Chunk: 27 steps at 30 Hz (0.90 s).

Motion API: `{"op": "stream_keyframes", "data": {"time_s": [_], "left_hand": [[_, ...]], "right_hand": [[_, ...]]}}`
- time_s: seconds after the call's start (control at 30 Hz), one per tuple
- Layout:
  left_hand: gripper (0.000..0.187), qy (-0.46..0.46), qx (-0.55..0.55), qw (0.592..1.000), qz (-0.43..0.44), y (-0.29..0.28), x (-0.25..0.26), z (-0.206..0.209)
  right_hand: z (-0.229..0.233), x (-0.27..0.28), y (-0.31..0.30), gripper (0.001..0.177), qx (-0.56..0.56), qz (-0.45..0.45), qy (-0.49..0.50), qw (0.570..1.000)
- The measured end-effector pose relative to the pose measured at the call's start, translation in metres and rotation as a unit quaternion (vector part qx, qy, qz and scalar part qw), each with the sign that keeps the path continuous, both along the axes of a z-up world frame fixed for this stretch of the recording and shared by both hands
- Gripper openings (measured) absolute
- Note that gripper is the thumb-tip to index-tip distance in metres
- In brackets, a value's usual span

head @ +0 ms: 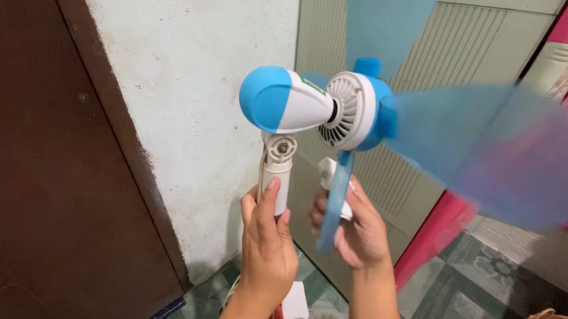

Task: The person wipes the blades and central hub of a small blue pedestal fan using a white tissue. They rotate the fan head to access different areas and continue wiping the blades and motor housing throughout the clip.

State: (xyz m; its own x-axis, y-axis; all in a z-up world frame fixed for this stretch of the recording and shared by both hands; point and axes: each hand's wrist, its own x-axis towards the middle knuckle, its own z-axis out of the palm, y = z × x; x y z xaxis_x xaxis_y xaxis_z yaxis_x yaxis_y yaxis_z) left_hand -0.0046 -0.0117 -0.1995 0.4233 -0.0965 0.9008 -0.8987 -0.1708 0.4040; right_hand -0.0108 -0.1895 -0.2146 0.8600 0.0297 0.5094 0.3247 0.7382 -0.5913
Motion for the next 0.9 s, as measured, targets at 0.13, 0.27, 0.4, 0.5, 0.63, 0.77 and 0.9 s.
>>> {"op": "stream_keyframes", "data": {"time_s": [0.13, 0.27, 0.4, 0.5, 0.63, 0.77, 0.9], "left_hand": [[0.070, 0.000, 0.010, 1.000, 0.006, 0.001, 0.003, -0.003], [0.068, 0.016, 0.004, 1.000, 0.009, 0.002, 0.002, -0.006], [0.071, 0.072, -0.014, 0.997, 0.003, 0.007, -0.005, 0.007], [0.081, 0.026, -0.016, 0.997, 0.067, 0.014, -0.013, 0.032], [0.093, -0.097, 0.023, 0.983, 0.155, 0.027, -0.023, 0.082], [0.099, -0.224, 0.142, 0.942, 0.204, 0.031, -0.026, 0.142], [0.105, -0.254, 0.296, 0.878, 0.278, 0.009, -0.023, 0.188]], "right_hand": [[0.003, -0.012, -0.013, 0.030, 0.034, -0.003, -0.041, 0.999], [0.011, -0.022, -0.025, 0.041, 0.033, -0.076, -0.021, 0.996], [0.016, -0.029, -0.026, 0.043, 0.004, -0.185, 0.063, 0.981], [0.019, -0.027, -0.027, 0.036, -0.008, -0.123, -0.002, 0.992], [0.022, -0.028, -0.034, 0.036, 0.037, -0.208, 0.112, 0.971], [0.023, -0.033, -0.041, 0.031, 0.000, -0.168, 0.041, 0.985], [0.021, -0.038, -0.046, 0.028, -0.025, -0.177, 0.043, 0.983]]}}
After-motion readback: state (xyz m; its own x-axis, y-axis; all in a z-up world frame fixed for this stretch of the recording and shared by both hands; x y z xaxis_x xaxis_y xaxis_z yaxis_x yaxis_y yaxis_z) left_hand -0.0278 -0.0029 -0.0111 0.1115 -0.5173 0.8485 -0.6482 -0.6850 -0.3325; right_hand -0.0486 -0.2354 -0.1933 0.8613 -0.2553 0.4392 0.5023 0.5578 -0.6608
